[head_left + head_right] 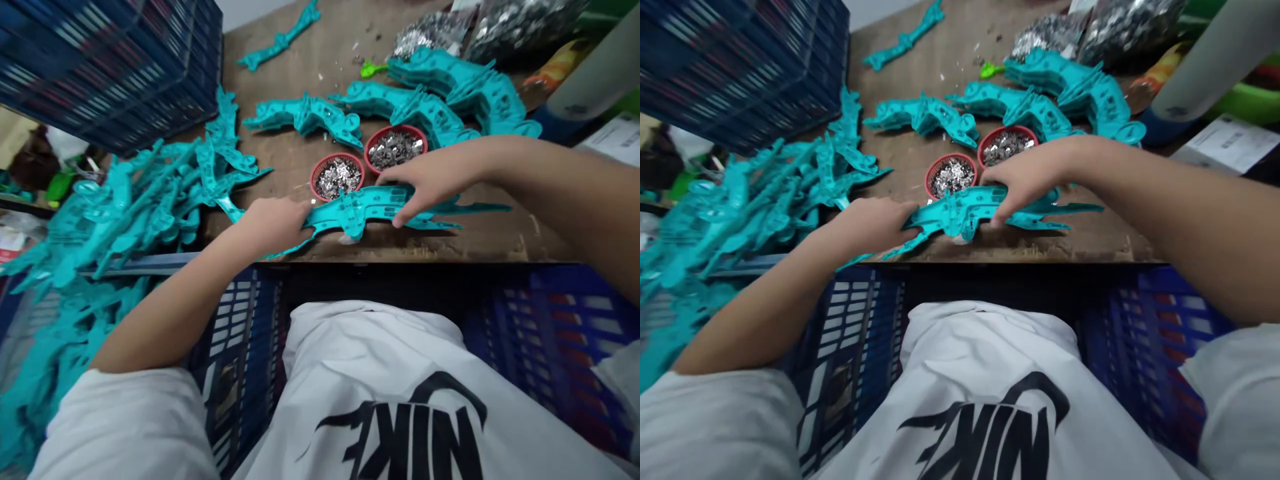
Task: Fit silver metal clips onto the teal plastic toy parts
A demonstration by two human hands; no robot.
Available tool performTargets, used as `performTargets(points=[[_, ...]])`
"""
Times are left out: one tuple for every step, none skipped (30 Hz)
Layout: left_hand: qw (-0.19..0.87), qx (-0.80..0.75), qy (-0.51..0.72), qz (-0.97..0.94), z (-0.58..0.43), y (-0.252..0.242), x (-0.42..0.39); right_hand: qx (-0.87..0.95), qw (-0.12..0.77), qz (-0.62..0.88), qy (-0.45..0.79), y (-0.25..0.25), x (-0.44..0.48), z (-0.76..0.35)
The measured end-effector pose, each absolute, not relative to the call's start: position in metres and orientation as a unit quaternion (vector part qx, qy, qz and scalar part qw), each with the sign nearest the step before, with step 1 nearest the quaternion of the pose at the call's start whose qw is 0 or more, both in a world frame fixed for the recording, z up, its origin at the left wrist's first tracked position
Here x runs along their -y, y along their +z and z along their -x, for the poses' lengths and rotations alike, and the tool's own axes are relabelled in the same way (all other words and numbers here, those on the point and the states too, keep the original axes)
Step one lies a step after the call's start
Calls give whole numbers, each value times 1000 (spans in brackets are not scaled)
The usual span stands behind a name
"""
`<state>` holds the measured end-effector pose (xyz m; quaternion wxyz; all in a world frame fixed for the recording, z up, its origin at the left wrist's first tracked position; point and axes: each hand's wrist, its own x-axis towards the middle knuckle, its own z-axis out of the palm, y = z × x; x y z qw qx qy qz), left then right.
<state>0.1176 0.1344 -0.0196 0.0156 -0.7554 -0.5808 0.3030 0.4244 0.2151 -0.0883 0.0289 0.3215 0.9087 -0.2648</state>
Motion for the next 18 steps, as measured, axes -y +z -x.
performTargets(points=[[4, 566, 296, 769, -120, -28, -144, -910, 33, -326, -254, -96, -219, -423], [-4, 555, 291, 779, -122, -36, -153, -912, 39, -330, -241, -103, -223, -422], [-9, 548, 292, 784, -123, -44, -160, -914, 47, -333, -227, -109, -226, -421], [-15, 547, 295, 783, -122, -52, -166, -916, 61, -336, -211, -113, -229, -420], [-22, 550, 299, 780, -120, -60, -170, -917, 83, -339, -191, -116, -231, -420], [-30, 555, 297, 777, -117, -68, -172, -917, 111, -344, -167, -118, -232, -420], [-39, 559, 290, 776, -113, -75, -173, -916, 141, -348, -142, -118, -232, -420], [-49, 559, 276, 780, -109, -82, -173, -914, 167, -350, -118, -117, -231, -419], [-56, 556, 260, 788, -104, -88, -172, -913, 188, -350, -97, -115, -230, -419], [-62, 547, 246, 798, -100, -94, -171, -913, 202, -346, -82, -111, -230, -418], [-68, 537, 235, 807, -97, -98, -170, -914, 210, -340, -77, -107, -230, -418], [-75, 529, 226, 815, -95, -101, -170, -915, 208, -336, -79, -103, -231, -419], [-82, 524, 220, 819, -95, -102, -170, -917, 198, -336, -87, -99, -235, -420], [-90, 523, 215, 820, -96, -102, -171, -918, 177, -342, -94, -97, -240, -422], [-100, 527, 212, 817, -98, -101, -172, -919, 143, -355, -97, -96, -246, -425], [-111, 533, 211, 812, -102, -99, -173, -918, 104, -370, -95, -96, -254, -428], [-121, 539, 213, 806, -105, -96, -174, -916, 68, -384, -90, -98, -262, -432], [-131, 544, 217, 800, -109, -93, -174, -914, 43, -395, -84, -102, -270, -436]])
